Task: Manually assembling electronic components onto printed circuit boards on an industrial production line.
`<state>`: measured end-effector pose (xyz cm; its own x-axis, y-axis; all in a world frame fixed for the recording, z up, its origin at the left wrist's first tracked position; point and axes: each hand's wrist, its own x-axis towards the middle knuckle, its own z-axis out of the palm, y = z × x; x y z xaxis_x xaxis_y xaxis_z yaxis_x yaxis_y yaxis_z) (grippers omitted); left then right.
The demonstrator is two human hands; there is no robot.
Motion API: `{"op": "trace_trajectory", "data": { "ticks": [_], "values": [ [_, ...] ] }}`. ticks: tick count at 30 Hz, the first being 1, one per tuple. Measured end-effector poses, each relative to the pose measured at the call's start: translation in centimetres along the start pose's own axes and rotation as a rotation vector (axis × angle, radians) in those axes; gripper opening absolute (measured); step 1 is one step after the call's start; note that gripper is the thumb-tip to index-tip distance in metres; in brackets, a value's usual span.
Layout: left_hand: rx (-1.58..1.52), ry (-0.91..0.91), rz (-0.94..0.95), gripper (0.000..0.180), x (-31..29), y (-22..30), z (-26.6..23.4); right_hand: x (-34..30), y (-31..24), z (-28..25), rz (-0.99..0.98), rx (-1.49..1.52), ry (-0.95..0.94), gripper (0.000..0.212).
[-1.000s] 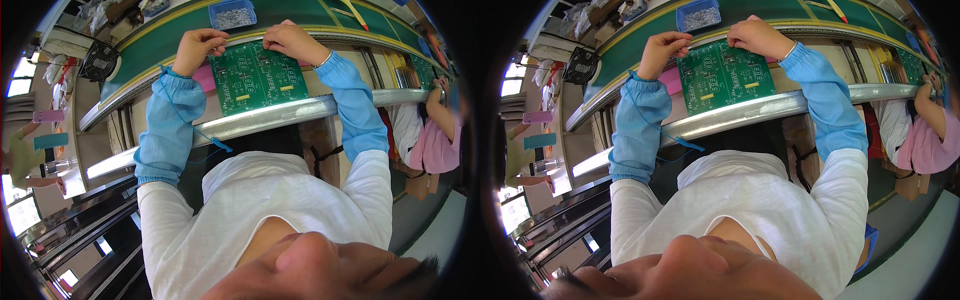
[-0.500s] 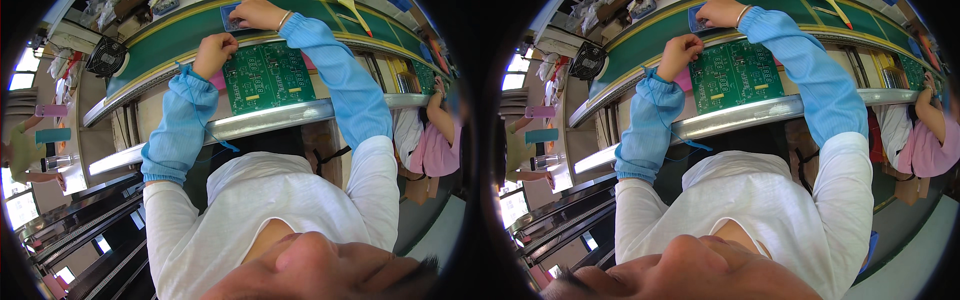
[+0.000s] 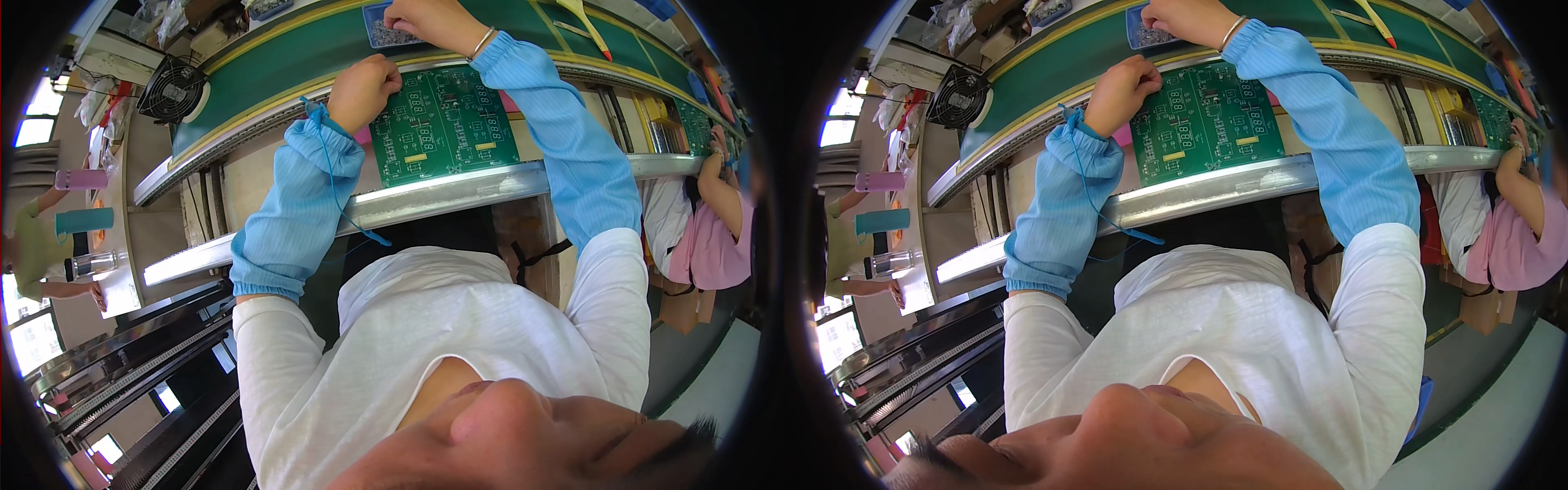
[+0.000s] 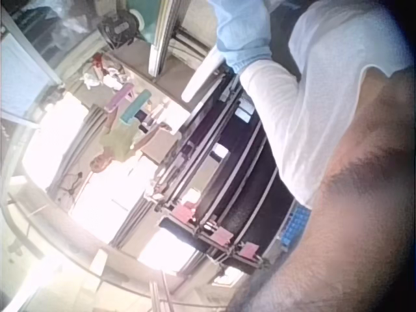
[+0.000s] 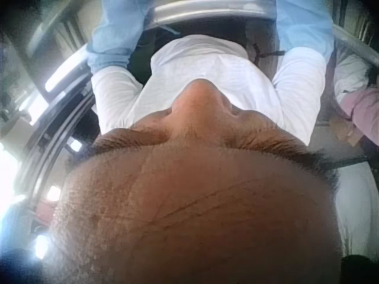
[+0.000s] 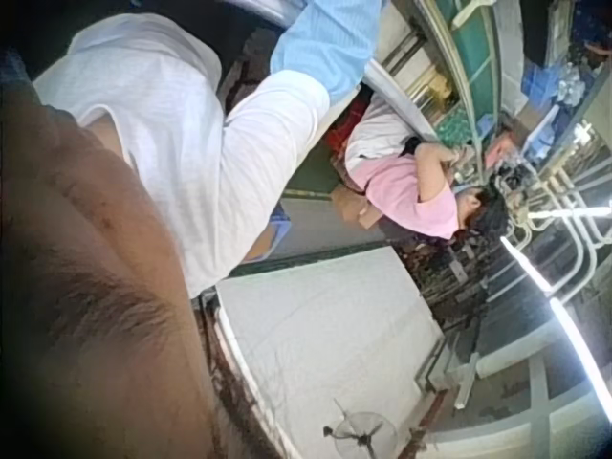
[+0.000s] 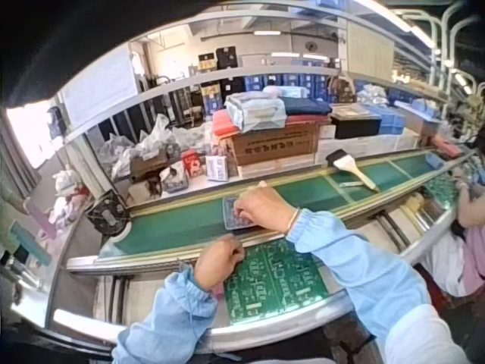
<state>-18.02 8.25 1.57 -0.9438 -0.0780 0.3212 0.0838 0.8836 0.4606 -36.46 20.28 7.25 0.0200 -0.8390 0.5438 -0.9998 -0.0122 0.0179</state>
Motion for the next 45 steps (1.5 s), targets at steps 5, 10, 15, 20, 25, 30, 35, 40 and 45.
{"op": "trace_trajectory", "data": {
  "ticks": [5, 10, 15, 20, 25, 30, 35, 40, 45],
  "values": [
    [-0.01, -0.02, 0.0, 0.01, 0.1, 0.1, -0.1, -1.4, 0.6, -1.4, -0.007, 0.159, 0.05, 0.01],
    [-0.038, -0.011, 0.028, 0.01, -0.1, -0.1, 0.0, -5.2, 0.4, -4.1, 0.158, 0.26, -0.016, 0.01],
    [-0.059, -0.007, 0.03, 0.01, 0.1, 0.1, 0.1, -9.9, 2.9, -2.3, 0.254, 0.308, -0.02, 0.021],
    [-0.046, -0.006, 0.033, 0.009, 0.0, 0.2, -0.2, -10.4, 3.2, -2.1, 0.434, 0.442, -0.014, 0.017],
    [-0.044, -0.015, 0.02, 0.009, 0.1, 0.5, -0.3, -10.9, 3.7, -1.5, 0.415, 0.521, -0.072, 0.017],
    [-0.01, -0.026, 0.062, 0.009, 0.1, 0.8, -0.5, -10.8, 3.3, -2.2, 0.395, 0.546, -0.093, 0.016],
    [-0.017, -0.044, 0.095, 0.009, 0.4, 0.9, -0.6, -11.1, 3.3, -2.3, 0.422, 0.602, -0.096, 0.016],
    [-0.002, -0.037, 0.034, 0.009, 0.2, 0.8, -0.6, -10.9, 3.2, -2.7, 0.429, 0.587, -0.144, 0.015],
    [-0.074, -0.049, 0.008, 0.01, 0.3, 0.2, -0.4, -11.2, 2.5, -2.6, 0.34, 0.517, -0.2, 0.012]
  ]
}}
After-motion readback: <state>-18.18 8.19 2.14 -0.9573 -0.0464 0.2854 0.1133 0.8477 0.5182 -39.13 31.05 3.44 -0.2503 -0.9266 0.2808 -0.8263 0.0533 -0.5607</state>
